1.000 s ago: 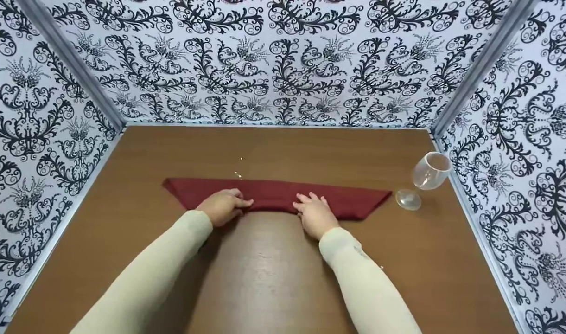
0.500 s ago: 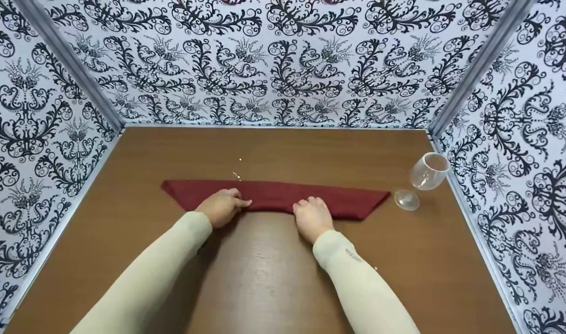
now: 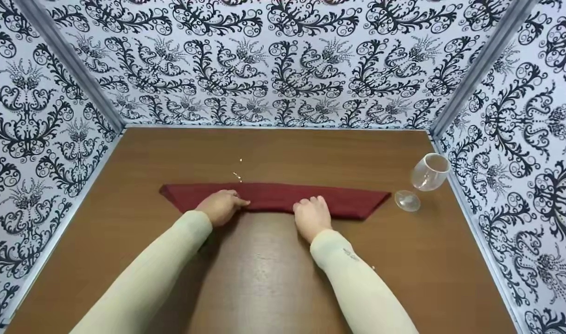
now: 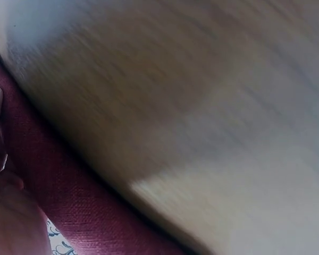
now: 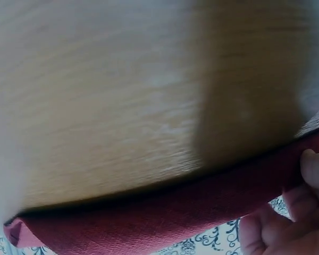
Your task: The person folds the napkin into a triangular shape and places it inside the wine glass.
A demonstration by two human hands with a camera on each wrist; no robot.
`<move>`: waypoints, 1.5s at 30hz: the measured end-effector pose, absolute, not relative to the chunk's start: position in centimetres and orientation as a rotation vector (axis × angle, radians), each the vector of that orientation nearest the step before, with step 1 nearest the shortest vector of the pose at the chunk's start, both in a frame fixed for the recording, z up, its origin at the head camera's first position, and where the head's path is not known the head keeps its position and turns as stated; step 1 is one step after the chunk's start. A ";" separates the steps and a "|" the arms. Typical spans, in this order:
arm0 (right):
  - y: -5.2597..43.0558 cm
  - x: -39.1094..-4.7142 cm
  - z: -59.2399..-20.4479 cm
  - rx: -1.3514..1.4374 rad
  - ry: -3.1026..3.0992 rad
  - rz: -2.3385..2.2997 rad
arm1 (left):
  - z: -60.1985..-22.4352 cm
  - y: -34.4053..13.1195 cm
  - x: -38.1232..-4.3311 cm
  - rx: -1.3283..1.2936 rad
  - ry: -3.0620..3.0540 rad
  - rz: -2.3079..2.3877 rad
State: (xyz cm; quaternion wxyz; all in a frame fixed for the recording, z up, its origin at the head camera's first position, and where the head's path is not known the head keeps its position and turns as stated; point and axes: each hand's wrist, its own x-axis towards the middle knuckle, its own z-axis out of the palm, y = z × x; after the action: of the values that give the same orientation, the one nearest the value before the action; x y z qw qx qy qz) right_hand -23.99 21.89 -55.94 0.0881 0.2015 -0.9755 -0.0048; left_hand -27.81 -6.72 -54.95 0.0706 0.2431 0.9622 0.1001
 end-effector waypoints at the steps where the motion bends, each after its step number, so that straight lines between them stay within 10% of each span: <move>1: 21.7 -24.0 -55.9 0.582 -2.915 -0.018 | -54.8 -6.7 -27.8 0.712 2.882 0.312; 22: 21.4 -25.7 -55.0 0.108 -3.076 0.443 | -53.4 -5.6 -27.7 0.294 2.928 0.557; 45: 24.9 -25.3 -56.2 0.696 -3.005 0.600 | -53.9 -8.8 -27.7 0.808 2.702 0.650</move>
State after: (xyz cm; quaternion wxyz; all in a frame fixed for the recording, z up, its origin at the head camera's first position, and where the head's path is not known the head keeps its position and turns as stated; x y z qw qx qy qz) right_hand -25.29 24.90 -56.20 -0.0007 0.2215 -0.9563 0.1909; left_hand -27.74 -8.84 -53.90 0.1236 0.2771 0.9264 0.2230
